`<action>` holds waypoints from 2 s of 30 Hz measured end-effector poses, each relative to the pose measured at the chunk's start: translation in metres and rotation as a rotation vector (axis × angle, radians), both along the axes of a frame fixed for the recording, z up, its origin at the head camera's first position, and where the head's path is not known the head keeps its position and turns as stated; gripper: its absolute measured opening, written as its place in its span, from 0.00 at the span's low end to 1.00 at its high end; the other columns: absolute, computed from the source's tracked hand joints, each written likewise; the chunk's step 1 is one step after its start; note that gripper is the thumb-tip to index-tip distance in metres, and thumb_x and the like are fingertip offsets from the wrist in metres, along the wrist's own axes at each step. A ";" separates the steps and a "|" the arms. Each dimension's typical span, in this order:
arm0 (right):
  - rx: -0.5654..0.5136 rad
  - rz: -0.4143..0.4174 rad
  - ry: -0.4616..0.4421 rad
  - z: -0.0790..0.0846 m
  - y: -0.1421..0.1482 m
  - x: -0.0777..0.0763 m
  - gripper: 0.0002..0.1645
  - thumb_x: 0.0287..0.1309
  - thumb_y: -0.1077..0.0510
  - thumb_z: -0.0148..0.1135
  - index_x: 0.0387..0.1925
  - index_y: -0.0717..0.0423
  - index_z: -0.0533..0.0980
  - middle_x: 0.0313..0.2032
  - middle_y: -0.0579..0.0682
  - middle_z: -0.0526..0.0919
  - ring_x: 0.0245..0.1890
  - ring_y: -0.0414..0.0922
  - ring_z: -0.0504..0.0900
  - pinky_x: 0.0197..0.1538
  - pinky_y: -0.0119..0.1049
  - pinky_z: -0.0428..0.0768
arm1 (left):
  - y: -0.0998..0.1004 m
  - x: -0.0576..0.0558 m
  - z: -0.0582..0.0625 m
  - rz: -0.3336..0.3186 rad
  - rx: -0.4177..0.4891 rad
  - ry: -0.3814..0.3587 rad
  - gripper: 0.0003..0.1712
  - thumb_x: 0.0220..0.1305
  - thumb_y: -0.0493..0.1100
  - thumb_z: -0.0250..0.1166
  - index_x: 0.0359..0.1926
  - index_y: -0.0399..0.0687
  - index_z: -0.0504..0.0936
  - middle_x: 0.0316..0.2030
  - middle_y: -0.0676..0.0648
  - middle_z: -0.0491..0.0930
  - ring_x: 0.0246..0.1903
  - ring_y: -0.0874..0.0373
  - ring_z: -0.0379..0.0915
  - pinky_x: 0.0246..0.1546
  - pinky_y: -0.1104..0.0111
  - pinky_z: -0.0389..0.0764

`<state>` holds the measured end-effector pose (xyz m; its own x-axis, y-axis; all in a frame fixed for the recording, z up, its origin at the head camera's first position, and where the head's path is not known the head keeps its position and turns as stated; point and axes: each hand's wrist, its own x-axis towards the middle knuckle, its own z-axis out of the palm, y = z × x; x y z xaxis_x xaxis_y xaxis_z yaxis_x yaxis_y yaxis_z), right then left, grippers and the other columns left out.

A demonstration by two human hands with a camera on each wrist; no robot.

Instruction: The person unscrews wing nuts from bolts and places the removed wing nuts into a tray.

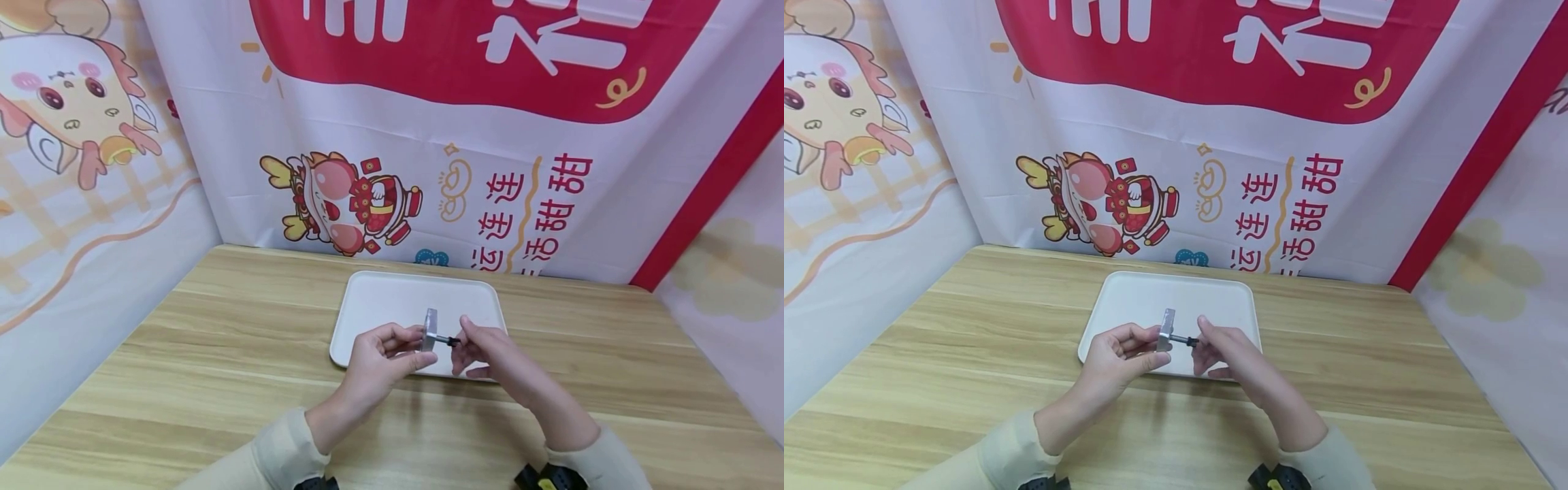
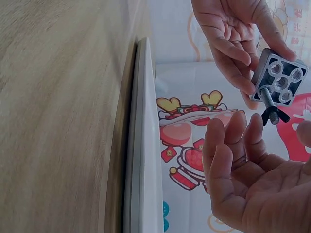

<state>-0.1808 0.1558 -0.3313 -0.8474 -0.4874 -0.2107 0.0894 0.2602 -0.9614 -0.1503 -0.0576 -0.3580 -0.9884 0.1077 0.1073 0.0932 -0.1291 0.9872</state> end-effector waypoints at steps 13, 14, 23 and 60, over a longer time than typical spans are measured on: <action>-0.016 -0.043 0.084 -0.002 0.001 -0.002 0.13 0.72 0.50 0.56 0.39 0.56 0.74 0.31 0.44 0.81 0.38 0.42 0.80 0.46 0.40 0.77 | -0.002 -0.001 0.001 -0.005 -0.001 -0.015 0.19 0.51 0.34 0.77 0.43 0.34 0.81 0.52 0.42 0.85 0.47 0.57 0.84 0.48 0.72 0.85; -0.019 -0.049 0.091 -0.002 0.001 -0.002 0.12 0.71 0.50 0.57 0.40 0.56 0.74 0.31 0.44 0.81 0.39 0.42 0.80 0.47 0.41 0.77 | -0.002 -0.001 0.002 -0.006 -0.002 -0.016 0.19 0.51 0.34 0.77 0.43 0.34 0.81 0.52 0.42 0.85 0.47 0.57 0.84 0.48 0.72 0.85; -0.039 -0.066 0.141 -0.001 0.003 -0.002 0.08 0.70 0.53 0.58 0.41 0.53 0.75 0.33 0.42 0.81 0.38 0.39 0.80 0.47 0.39 0.79 | -0.003 -0.001 0.002 0.000 0.003 -0.018 0.19 0.51 0.35 0.77 0.42 0.33 0.80 0.51 0.42 0.86 0.46 0.57 0.84 0.48 0.72 0.85; -0.061 0.047 0.022 -0.008 0.001 -0.006 0.11 0.72 0.51 0.55 0.34 0.52 0.73 0.31 0.44 0.79 0.37 0.41 0.80 0.43 0.36 0.78 | -0.003 -0.001 0.001 -0.011 0.000 -0.019 0.19 0.51 0.34 0.77 0.43 0.33 0.80 0.53 0.42 0.85 0.48 0.57 0.84 0.49 0.73 0.85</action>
